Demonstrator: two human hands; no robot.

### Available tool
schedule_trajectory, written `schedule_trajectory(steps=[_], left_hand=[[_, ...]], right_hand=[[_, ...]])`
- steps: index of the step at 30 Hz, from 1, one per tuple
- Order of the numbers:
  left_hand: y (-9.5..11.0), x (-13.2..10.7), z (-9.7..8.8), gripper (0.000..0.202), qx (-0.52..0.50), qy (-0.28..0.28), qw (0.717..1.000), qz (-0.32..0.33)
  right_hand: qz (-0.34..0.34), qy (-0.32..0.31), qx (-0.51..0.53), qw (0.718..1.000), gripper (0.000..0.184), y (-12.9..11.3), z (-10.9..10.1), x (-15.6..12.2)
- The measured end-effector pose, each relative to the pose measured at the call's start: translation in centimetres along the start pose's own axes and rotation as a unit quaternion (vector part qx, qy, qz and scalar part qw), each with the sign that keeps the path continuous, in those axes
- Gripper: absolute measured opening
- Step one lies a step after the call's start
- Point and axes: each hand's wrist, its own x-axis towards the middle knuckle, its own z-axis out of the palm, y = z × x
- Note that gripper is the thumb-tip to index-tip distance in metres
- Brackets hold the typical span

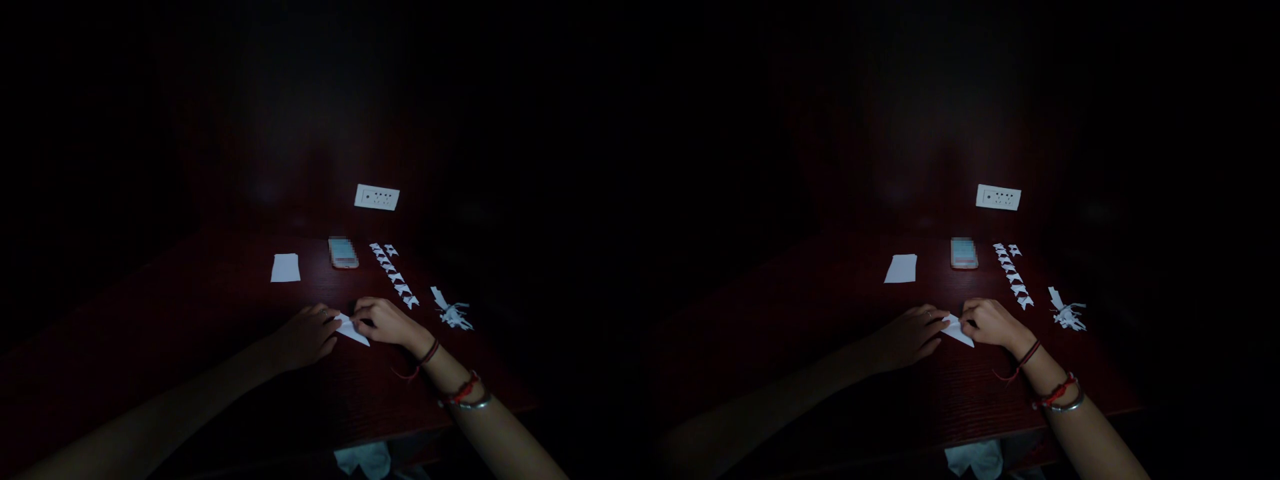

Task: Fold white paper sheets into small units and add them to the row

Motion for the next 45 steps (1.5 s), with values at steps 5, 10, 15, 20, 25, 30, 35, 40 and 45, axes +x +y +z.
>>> schedule_trajectory(steps=[5, 10, 15, 20, 25, 30, 35, 40, 45], left_hand=[[0.11, 0.0, -0.15, 0.027, 0.016, -0.001, 1.0, -0.002], [0.15, 0.06, 0.02, 0.027, 0.031, 0.002, 1.0, -0.004], [0.07, -0.03, 0.13, 0.027, 0.03, 0.006, 1.0, -0.004], [0.06, -0.16, 0.06, 0.027, 0.024, 0.004, 1.0, -0.004], [0.15, -0.13, 0.15, 0.026, 0.023, 0.005, 1.0, -0.002], [0.12, -0.11, 0.33, 0.028, 0.019, 0.008, 1.0, -0.003], [0.13, -0.05, 0.35, 0.029, 0.019, 0.006, 1.0, -0.008], [0.21, 0.0, 0.24, 0.028, 0.023, -0.004, 1.0, -0.013], [0.24, -0.1, 0.04, 0.027, 0.026, -0.003, 1.0, -0.01]], right_hand=[[0.0, -0.003, 0.006, 1.0, 0.02, 0.03, -0.29, -0.05], [-0.002, -0.003, 0.003, 1.0, 0.019, -0.09, -0.46, 0.03], [0.006, 0.004, -0.002, 1.0, 0.019, 0.1, -0.5, -0.16], [0.022, 0.034, -0.009, 0.999, 0.021, 0.55, -0.47, -0.39], [0.004, 0.014, 0.008, 1.0, 0.024, 0.61, -0.42, -0.45], [-0.006, 0.002, 0.002, 1.0, 0.023, 0.48, -0.47, -0.39], [-0.013, -0.001, -0.013, 1.0, 0.021, 0.47, -0.56, -0.38], [0.005, 0.006, -0.029, 1.0, 0.017, 0.49, -0.72, -0.53], [-0.001, 0.01, -0.003, 1.0, 0.024, 0.34, -0.68, -0.47]])
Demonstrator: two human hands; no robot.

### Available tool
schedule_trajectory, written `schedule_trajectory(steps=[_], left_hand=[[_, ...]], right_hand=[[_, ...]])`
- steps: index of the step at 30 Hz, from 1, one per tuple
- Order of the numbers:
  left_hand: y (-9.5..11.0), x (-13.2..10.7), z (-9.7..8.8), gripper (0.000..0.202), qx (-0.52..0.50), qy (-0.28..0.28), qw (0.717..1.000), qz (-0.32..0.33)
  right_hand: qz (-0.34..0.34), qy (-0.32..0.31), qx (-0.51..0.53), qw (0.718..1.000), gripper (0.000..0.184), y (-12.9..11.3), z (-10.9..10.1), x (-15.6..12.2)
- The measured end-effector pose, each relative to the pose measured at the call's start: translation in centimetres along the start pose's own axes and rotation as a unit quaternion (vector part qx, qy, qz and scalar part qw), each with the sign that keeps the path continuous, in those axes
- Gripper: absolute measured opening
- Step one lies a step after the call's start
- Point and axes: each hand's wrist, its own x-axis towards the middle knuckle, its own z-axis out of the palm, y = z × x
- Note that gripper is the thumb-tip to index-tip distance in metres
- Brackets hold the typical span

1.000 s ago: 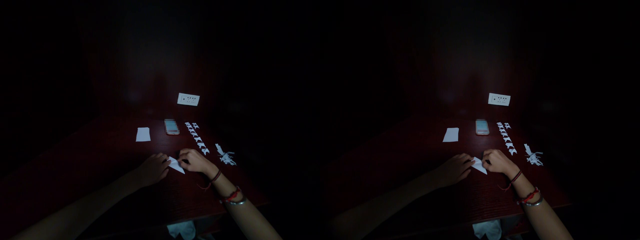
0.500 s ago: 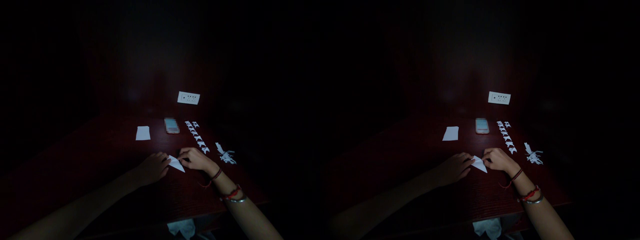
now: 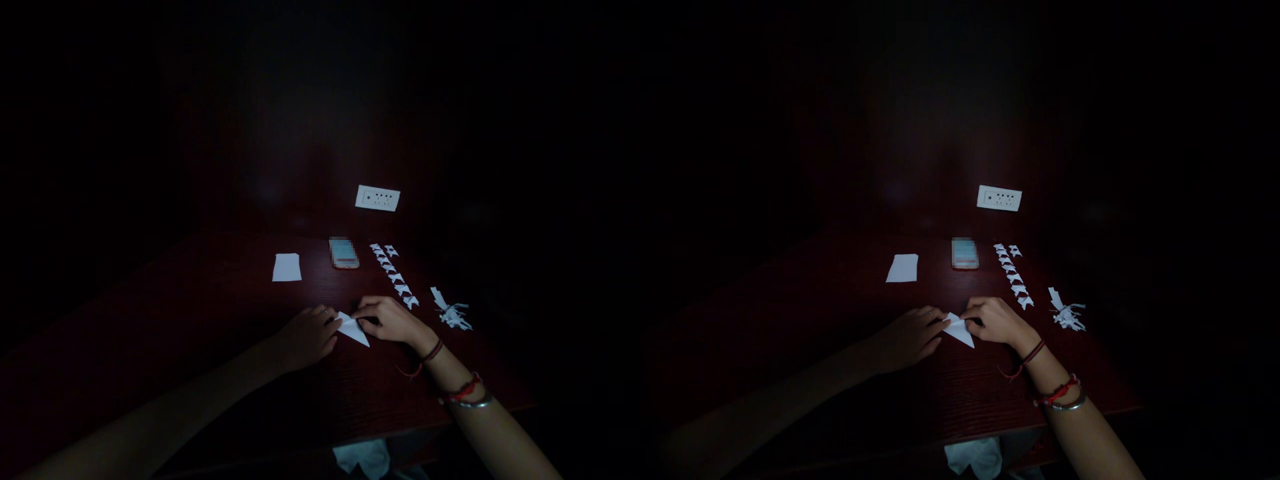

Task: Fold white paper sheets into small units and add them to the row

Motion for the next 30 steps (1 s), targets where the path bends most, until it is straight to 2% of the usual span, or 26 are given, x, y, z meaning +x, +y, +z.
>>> schedule_trajectory(steps=[8, 12, 16, 22, 27, 30], left_hand=[[0.2, 0.0, 0.0, 0.027, 0.018, -0.003, 1.0, -0.009], [0.2, -0.4, 0.5, 0.026, 0.037, 0.016, 0.998, -0.039], [0.1, -0.6, 1.1, 0.029, 0.026, 0.028, 0.998, -0.054], [0.1, -0.7, 1.3, 0.034, -0.025, 0.02, 0.999, -0.032], [0.3, -0.6, 0.9, 0.032, -0.054, 0.013, 0.998, 0.001], [0.1, -0.9, 0.6, 0.031, -0.061, 0.006, 0.998, 0.02]], right_hand=[[0.019, -0.012, 0.018, 1.0, 0.018, 0.3, 0.0, 0.0], [0.033, -0.006, 0.062, 0.998, 0.021, 0.6, -0.1, 0.0], [0.076, 0.013, 0.072, 0.994, 0.025, 1.1, 0.6, 0.0], [0.118, 0.054, 0.067, 0.989, 0.024, 1.5, 2.3, 0.2], [0.13, 0.066, 0.078, 0.986, 0.022, 1.8, 2.9, 0.4], [0.137, 0.069, 0.085, 0.985, 0.014, 2.0, 3.0, 0.5]])
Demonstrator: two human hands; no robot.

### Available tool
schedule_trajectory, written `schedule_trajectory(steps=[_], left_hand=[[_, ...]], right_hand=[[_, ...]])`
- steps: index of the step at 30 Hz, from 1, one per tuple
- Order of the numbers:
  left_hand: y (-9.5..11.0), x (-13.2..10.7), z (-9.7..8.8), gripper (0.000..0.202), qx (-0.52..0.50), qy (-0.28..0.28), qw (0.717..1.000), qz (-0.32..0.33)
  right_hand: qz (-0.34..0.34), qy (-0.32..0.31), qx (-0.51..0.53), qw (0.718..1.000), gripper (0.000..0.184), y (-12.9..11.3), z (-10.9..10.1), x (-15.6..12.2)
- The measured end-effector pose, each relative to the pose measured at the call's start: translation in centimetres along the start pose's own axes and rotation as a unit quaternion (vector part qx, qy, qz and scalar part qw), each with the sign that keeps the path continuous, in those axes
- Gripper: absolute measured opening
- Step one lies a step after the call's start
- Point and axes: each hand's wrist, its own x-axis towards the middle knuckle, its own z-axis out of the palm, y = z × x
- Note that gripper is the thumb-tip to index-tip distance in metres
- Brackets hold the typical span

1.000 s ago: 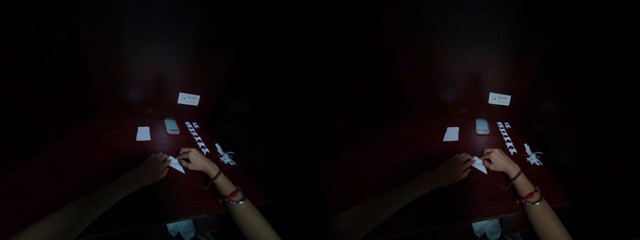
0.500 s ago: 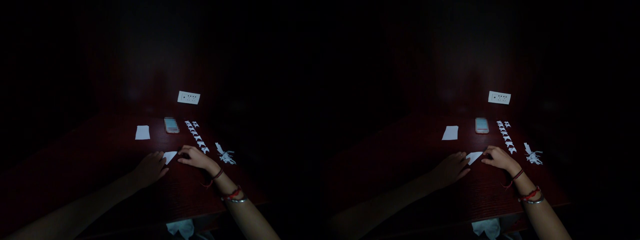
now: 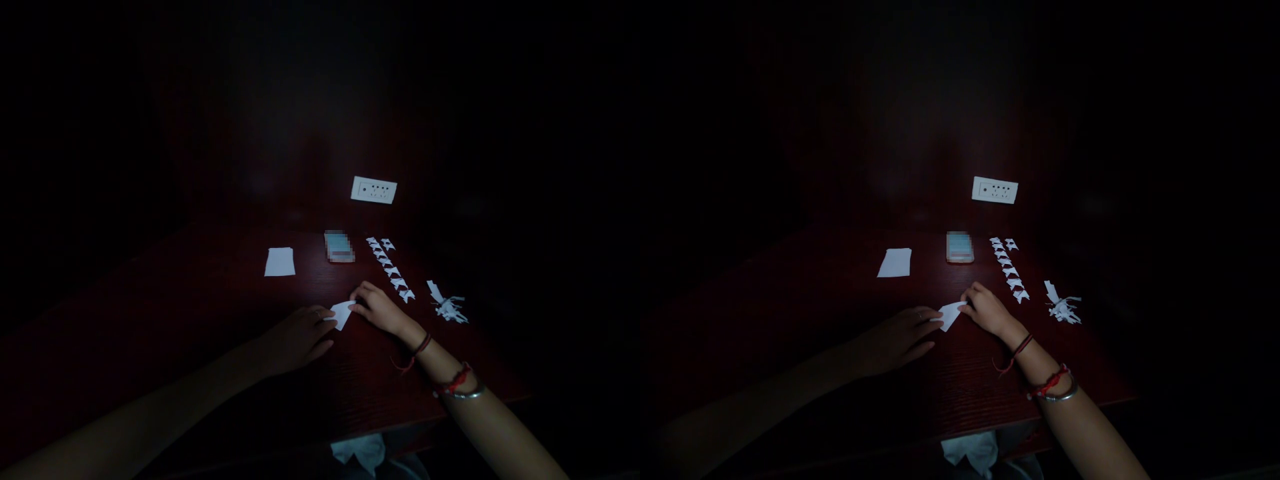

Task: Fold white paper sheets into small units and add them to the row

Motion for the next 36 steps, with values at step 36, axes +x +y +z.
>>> schedule_trajectory(steps=[36], left_hand=[[0.0, -0.2, -1.0, 0.035, 0.039, -0.024, 0.999, 0.015]], right_hand=[[0.118, -0.006, 0.271, 0.955, 0.013, -2.4, -0.6, 0.4]])
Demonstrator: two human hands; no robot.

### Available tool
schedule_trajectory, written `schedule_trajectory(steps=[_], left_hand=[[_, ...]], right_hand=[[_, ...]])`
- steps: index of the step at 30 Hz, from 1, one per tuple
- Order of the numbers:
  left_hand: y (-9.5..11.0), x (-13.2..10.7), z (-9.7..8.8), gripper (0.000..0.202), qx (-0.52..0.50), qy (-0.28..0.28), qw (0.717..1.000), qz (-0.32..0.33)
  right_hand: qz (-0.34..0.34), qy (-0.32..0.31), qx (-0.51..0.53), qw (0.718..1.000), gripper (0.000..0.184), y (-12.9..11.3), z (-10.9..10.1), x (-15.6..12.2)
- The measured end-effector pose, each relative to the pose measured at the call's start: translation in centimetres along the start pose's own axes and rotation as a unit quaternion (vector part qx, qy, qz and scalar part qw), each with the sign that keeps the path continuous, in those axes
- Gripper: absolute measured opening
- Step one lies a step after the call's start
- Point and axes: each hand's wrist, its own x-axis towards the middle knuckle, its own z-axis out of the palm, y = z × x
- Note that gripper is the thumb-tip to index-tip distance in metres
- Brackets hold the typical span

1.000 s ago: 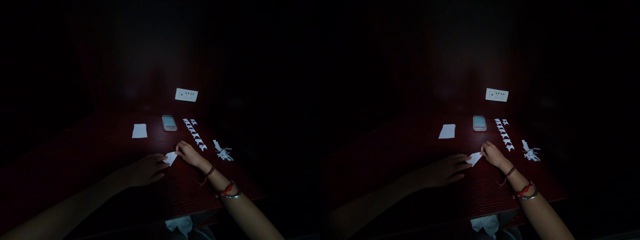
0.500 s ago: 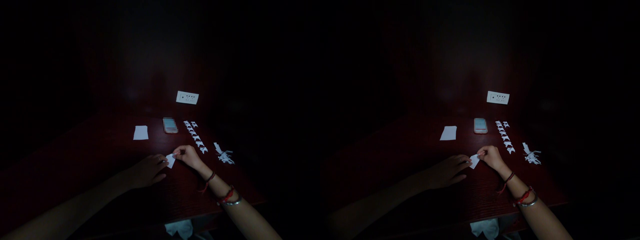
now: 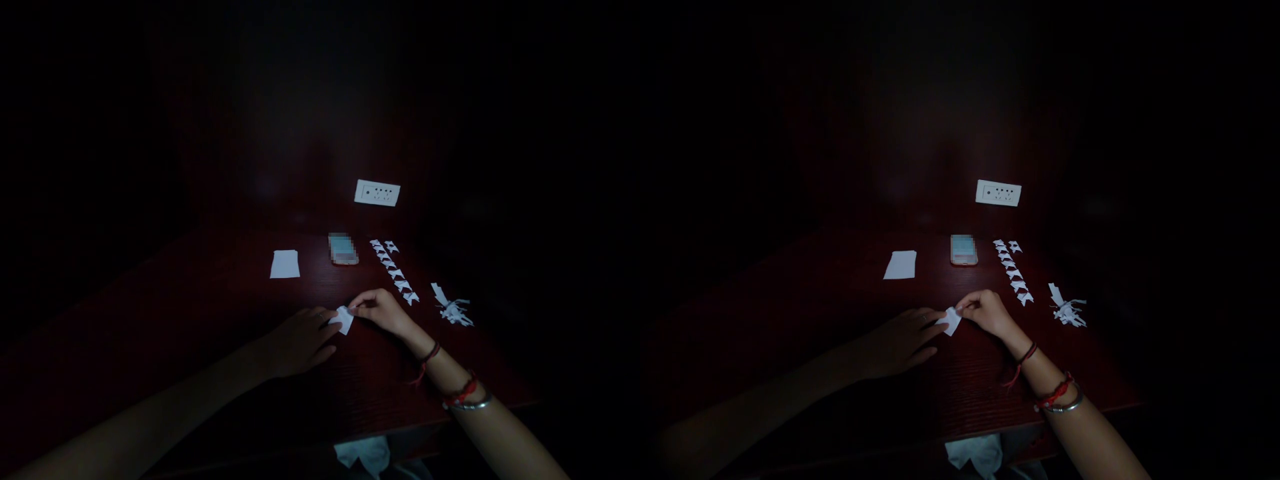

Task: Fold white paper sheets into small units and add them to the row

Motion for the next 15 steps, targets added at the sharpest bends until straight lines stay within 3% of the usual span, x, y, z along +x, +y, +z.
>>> schedule_trajectory(steps=[3, 6, 10, 15], left_hand=[[0.07, 0.08, 0.01, 0.035, 0.006, 0.004, 1.0, 0.001], [0.14, 0.11, -0.01, 0.034, 0.006, 0.004, 1.0, 0.002], [0.26, 0.14, -0.2, 0.034, 0.0, 0.001, 1.0, 0.0], [0.14, 0.24, -0.17, 0.034, -0.009, 0.006, 1.0, 0.0]], right_hand=[[-0.009, 0.015, -0.023, 1.0, 0.012, -0.08, 0.21, -0.02], [0.034, 0.063, -0.065, 0.995, 0.019, 0.11, 0.6, 0.17], [0.065, 0.07, -0.128, 0.987, 0.019, -0.07, 0.93, 0.32], [-0.035, 0.068, -0.211, 0.975, 0.017, -0.73, 0.91, -0.22]])
